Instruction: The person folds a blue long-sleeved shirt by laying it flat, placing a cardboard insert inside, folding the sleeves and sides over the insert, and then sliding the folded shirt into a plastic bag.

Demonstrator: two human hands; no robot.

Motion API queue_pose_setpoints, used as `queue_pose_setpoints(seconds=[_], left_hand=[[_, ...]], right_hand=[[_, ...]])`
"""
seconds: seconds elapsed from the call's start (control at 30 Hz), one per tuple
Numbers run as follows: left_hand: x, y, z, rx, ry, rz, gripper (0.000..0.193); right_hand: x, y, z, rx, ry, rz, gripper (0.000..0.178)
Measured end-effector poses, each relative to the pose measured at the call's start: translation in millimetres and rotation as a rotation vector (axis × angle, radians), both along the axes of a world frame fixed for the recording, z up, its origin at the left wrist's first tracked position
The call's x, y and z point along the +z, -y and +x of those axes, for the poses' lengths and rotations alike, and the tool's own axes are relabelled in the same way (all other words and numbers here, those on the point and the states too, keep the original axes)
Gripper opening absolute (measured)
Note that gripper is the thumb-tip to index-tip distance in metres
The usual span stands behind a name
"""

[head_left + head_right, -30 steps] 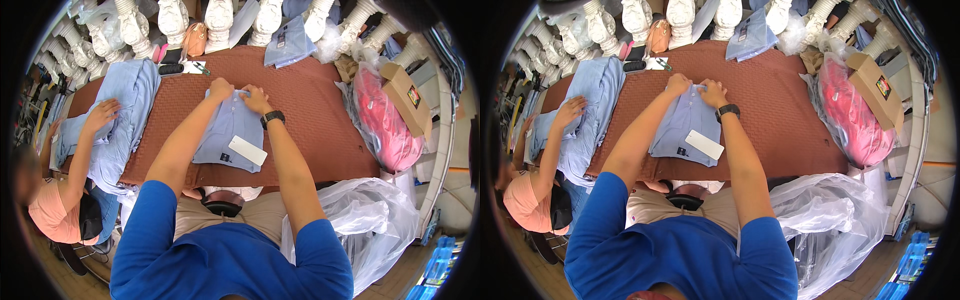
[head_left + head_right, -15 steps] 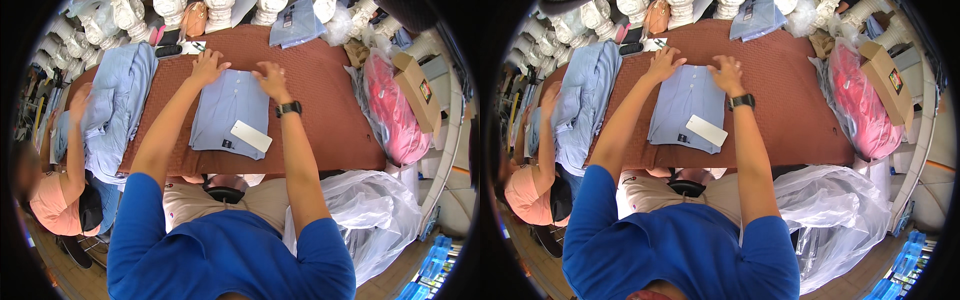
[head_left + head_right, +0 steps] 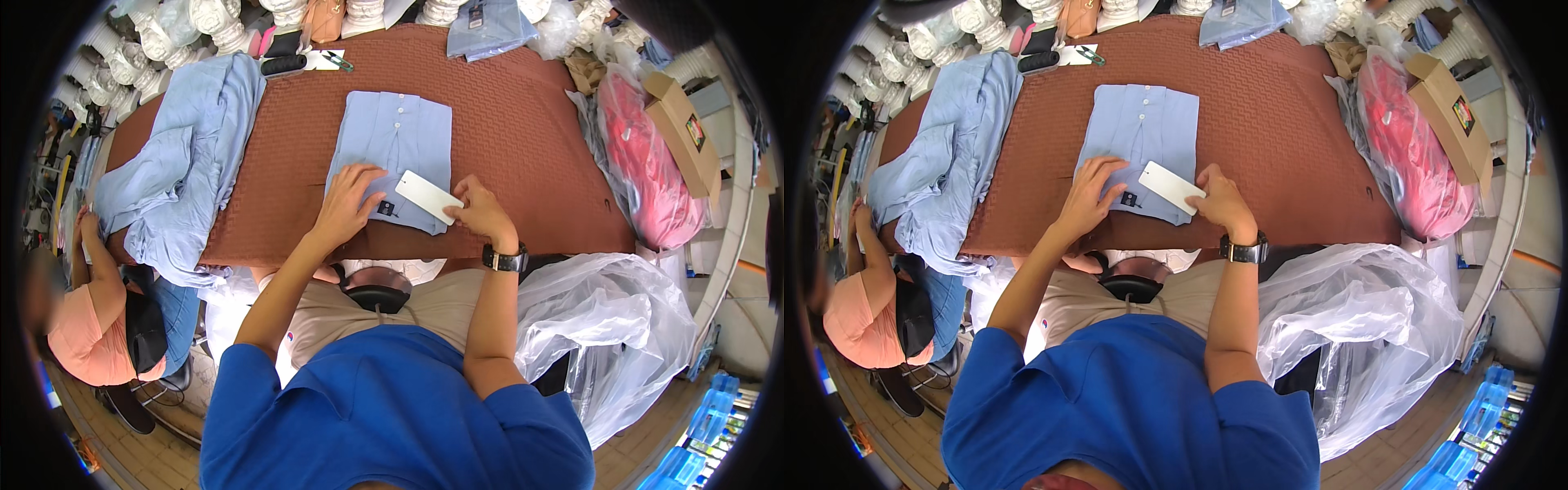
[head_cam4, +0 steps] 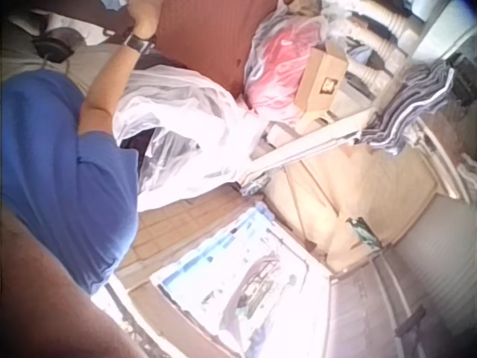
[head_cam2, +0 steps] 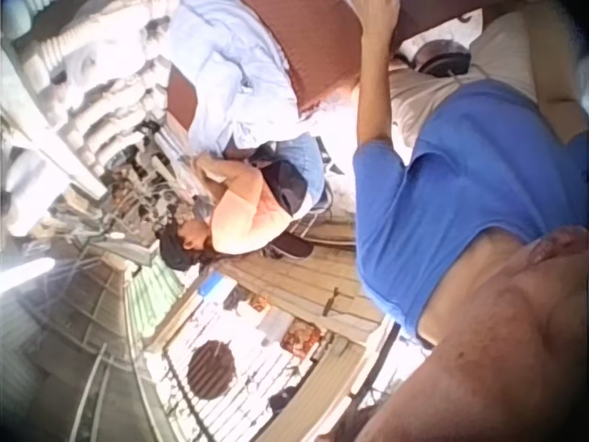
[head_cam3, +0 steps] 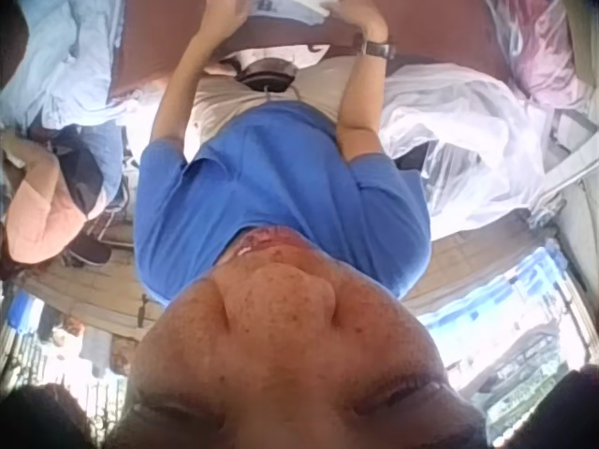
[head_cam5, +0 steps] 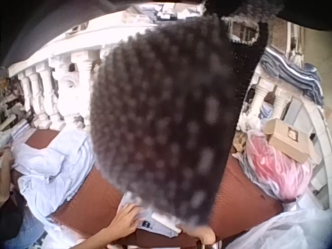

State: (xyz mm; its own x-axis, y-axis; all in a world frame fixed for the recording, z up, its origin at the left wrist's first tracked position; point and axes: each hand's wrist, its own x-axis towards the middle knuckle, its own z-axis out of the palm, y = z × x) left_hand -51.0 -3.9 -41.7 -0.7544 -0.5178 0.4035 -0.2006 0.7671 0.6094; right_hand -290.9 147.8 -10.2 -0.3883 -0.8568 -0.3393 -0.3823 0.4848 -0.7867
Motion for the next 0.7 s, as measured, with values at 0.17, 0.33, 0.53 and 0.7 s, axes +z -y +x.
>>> queue_pose_setpoints(seconds=[0.17, 0.33, 0.53, 0.7], left_hand=[[24.8, 1.0, -21.2, -0.159, -0.204, 0.316, 0.056], [-19.6, 60.2, -53.9, 0.107, -0.156, 0.583, 0.066], [-5.7, 42.8, -59.6, 0.399, -0.016, 0.043, 0.062], [-1.6, 25.6, -57.5, 0.315, 0.027, -0.093, 0.064]], right_hand=[[51.5, 47.0, 12.2, -0.153, 0.653, -0.306, 0.035], [24.1, 87.9, 23.3, -0.182, 0.197, -0.554, 0.027], [-54.2, 75.5, 24.7, -0.006, -0.489, -0.610, 0.011], [-53.4, 78.2, 39.2, -0.060, -0.593, -0.612, 0.007]])
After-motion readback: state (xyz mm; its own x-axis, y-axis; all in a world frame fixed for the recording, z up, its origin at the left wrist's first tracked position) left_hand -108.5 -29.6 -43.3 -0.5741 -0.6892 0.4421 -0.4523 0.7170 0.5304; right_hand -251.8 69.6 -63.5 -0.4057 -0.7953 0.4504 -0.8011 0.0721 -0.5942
